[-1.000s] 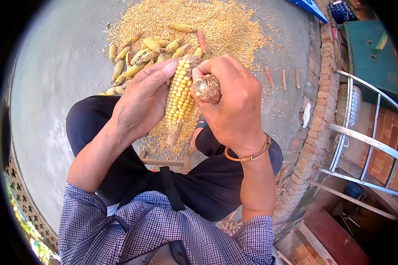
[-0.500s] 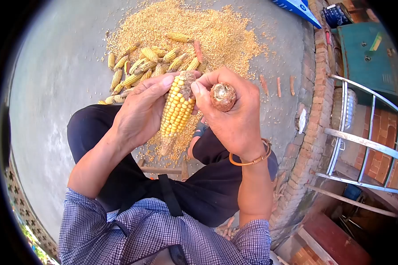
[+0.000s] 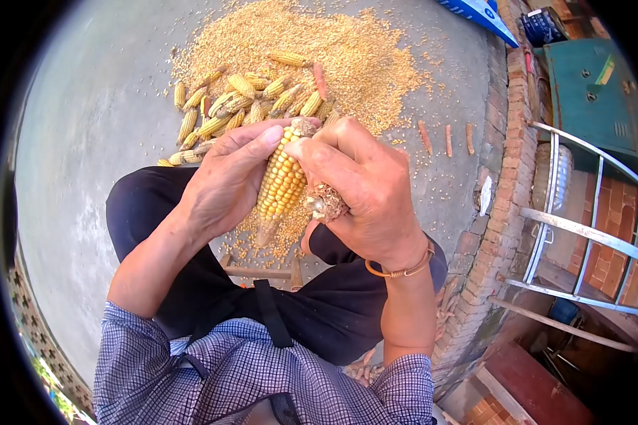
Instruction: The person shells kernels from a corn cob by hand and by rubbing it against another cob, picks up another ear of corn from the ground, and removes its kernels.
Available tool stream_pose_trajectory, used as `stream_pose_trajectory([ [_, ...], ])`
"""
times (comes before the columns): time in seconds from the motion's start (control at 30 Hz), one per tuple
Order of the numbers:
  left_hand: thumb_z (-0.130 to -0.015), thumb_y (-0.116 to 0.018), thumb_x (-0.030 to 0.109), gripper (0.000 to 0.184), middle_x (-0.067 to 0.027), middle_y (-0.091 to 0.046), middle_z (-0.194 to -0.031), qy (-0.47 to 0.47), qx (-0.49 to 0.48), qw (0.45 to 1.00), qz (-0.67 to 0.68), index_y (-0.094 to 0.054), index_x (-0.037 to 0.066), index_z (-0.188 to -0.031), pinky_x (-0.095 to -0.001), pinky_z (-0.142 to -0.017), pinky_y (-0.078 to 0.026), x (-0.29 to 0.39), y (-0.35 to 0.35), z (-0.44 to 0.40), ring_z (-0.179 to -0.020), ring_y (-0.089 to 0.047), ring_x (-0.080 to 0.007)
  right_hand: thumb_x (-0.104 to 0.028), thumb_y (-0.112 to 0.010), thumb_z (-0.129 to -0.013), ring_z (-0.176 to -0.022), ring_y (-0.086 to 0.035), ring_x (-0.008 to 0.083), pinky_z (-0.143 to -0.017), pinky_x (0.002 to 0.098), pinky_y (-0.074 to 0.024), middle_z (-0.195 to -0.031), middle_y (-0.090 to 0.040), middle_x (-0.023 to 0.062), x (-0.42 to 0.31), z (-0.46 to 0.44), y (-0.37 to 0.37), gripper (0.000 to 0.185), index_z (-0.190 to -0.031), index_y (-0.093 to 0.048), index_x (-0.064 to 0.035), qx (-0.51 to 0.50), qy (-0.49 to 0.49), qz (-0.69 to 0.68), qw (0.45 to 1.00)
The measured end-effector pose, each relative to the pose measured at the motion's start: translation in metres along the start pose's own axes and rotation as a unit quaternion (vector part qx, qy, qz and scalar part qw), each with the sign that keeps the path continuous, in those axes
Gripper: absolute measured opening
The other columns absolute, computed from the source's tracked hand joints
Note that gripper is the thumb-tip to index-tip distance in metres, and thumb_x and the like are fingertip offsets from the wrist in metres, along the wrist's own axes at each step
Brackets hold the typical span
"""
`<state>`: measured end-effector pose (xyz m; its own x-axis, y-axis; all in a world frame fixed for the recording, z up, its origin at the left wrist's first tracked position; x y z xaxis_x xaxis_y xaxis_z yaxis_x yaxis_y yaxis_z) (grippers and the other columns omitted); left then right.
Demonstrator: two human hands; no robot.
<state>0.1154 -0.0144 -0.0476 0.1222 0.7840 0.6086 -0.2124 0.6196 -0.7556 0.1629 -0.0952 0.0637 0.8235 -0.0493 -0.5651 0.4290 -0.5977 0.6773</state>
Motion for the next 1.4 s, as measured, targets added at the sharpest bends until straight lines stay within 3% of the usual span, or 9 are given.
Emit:
stream_pose_trajectory([
  [0.53, -0.101, -0.05, 0.025, 0.043, -0.0149, -0.062, -0.12, -0.045, -0.023, 0.993, -0.104, -0.054, -0.007, -0.129, -0.0343, -0.099, -0.05, 0.006, 0.003, 0.002, -0.111, -0.06, -0.019, -0.007, -0.07, -0.067, -0.076, -0.064, 0.0273, -0.063, 0.0349, -0.0507, -0.086, -0.059, 0.0109, -0.013, -0.001, -0.009, 0.036, -0.101, -0.065, 0.0013, -0.078, 0.048, 0.098, 0.991],
  [0.83, -0.102, -0.048, 0.025, 0.042, -0.0157, -0.062, -0.121, -0.03, -0.024, 0.995, -0.096, -0.053, -0.007, -0.13, -0.0342, -0.099, -0.049, 0.007, -0.002, 0.005, -0.112, -0.06, -0.0198, -0.004, -0.068, -0.069, -0.078, -0.064, 0.0283, -0.066, 0.0364, -0.0522, -0.088, -0.06, 0.0128, -0.011, 0.002, -0.007, 0.028, -0.096, -0.063, 0.0022, -0.055, 0.056, 0.071, 0.994],
  [1.13, -0.103, -0.046, 0.025, 0.043, -0.0163, -0.062, -0.121, -0.022, -0.025, 0.996, -0.08, -0.053, -0.008, -0.129, -0.0348, -0.1, -0.049, 0.008, -0.003, 0.004, -0.112, -0.06, -0.0206, -0.006, -0.073, -0.072, -0.067, -0.064, 0.023, -0.054, 0.0309, -0.0471, -0.077, -0.06, 0.0066, -0.002, 0.005, -0.002, 0.021, -0.092, -0.067, -0.0038, 0.016, 0.043, 0.048, 0.998],
  [1.23, -0.103, -0.046, 0.025, 0.043, -0.0163, -0.062, -0.12, -0.012, -0.025, 0.996, -0.084, -0.053, -0.008, -0.129, -0.0347, -0.1, -0.049, 0.009, -0.003, 0.004, -0.112, -0.06, -0.0207, 0.009, -0.074, -0.069, -0.073, -0.062, 0.0237, -0.064, 0.0327, -0.0492, -0.082, -0.063, 0.0094, -0.002, 0.002, -0.003, 0.026, -0.092, -0.068, -0.0014, 0.0, -0.006, 0.001, 1.0],
  [1.33, -0.103, -0.046, 0.026, 0.043, -0.0162, -0.062, -0.12, -0.021, -0.025, 0.993, -0.113, -0.053, -0.007, -0.13, -0.0344, -0.099, -0.049, 0.009, -0.002, 0.005, -0.112, -0.061, -0.0206, -0.008, -0.072, -0.068, -0.068, -0.063, 0.0211, -0.055, 0.0317, -0.0469, -0.078, -0.059, 0.0061, -0.006, 0.002, -0.005, 0.034, -0.101, -0.069, -0.0034, -0.011, 0.039, 0.027, 0.999],
  [1.4, -0.103, -0.046, 0.026, 0.043, -0.016, -0.062, -0.12, -0.033, -0.023, 0.99, -0.137, -0.053, -0.007, -0.13, -0.0341, -0.099, -0.05, 0.01, 0.0, 0.005, -0.111, -0.061, -0.0204, -0.009, -0.071, -0.067, -0.069, -0.063, 0.0215, -0.056, 0.0318, -0.0477, -0.079, -0.059, 0.0064, -0.007, 0.003, -0.008, 0.035, -0.101, -0.069, -0.0029, -0.025, 0.044, 0.046, 0.998],
])
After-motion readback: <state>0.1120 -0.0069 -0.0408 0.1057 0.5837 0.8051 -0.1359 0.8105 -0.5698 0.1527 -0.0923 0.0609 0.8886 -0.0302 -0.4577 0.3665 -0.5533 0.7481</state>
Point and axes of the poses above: each hand's wrist, its own z-axis away from the middle knuckle, its own y-axis out of the back of the hand, x = y × z, the point moved 9 cm from there along -z, towards the middle knuckle
